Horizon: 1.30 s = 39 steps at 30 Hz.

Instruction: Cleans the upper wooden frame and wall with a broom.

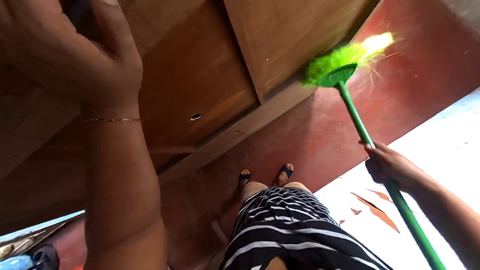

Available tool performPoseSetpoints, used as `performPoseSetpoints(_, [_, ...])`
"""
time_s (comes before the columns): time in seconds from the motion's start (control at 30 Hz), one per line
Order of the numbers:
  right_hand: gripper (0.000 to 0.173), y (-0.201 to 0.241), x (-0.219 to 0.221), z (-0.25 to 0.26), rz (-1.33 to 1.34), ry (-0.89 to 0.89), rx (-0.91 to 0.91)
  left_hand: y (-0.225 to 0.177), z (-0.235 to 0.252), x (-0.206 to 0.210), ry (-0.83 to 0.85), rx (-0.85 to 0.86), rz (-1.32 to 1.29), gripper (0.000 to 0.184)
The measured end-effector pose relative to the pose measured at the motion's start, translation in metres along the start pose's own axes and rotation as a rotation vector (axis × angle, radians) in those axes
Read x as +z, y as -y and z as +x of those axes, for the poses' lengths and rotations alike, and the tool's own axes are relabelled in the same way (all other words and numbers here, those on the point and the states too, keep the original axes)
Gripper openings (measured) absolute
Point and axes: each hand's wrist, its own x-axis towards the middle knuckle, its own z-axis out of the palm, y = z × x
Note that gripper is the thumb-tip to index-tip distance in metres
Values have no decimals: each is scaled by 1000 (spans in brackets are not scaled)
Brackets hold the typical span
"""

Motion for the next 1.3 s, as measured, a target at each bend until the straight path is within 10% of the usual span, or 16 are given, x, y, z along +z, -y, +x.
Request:
performPoseSetpoints(0.17, [38, -4, 40, -60, -53, 351, 141, 0, -1, 2, -23, -13, 4, 45])
performPoseSetpoints(0.37, [36, 19, 13, 62, 102, -62, -41, -2, 1, 0, 19, -13, -36, 44])
performPoseSetpoints(0.63, [37, -16, 47, -63, -94, 378, 150, 6, -4, 8, -58, -5, -13, 44])
performPoseSetpoints(0.9, [32, 28, -45, 92, 181, -289, -122, -5, -3, -3, -32, 13, 21, 43])
performPoseSetpoints(1.07, [23, 28, -32, 24, 214, -144, -34, -66, 15, -34, 276, -232, 306, 39])
performPoseSetpoints(1.17, [27, 28, -30, 19, 187, -4, -8, -28, 0, -16, -74, 119, 104, 39])
performPoseSetpoints(1.3, [31, 43, -31, 57, 183, 21, -83, -109, 20, -66, 312, -263, 70, 41])
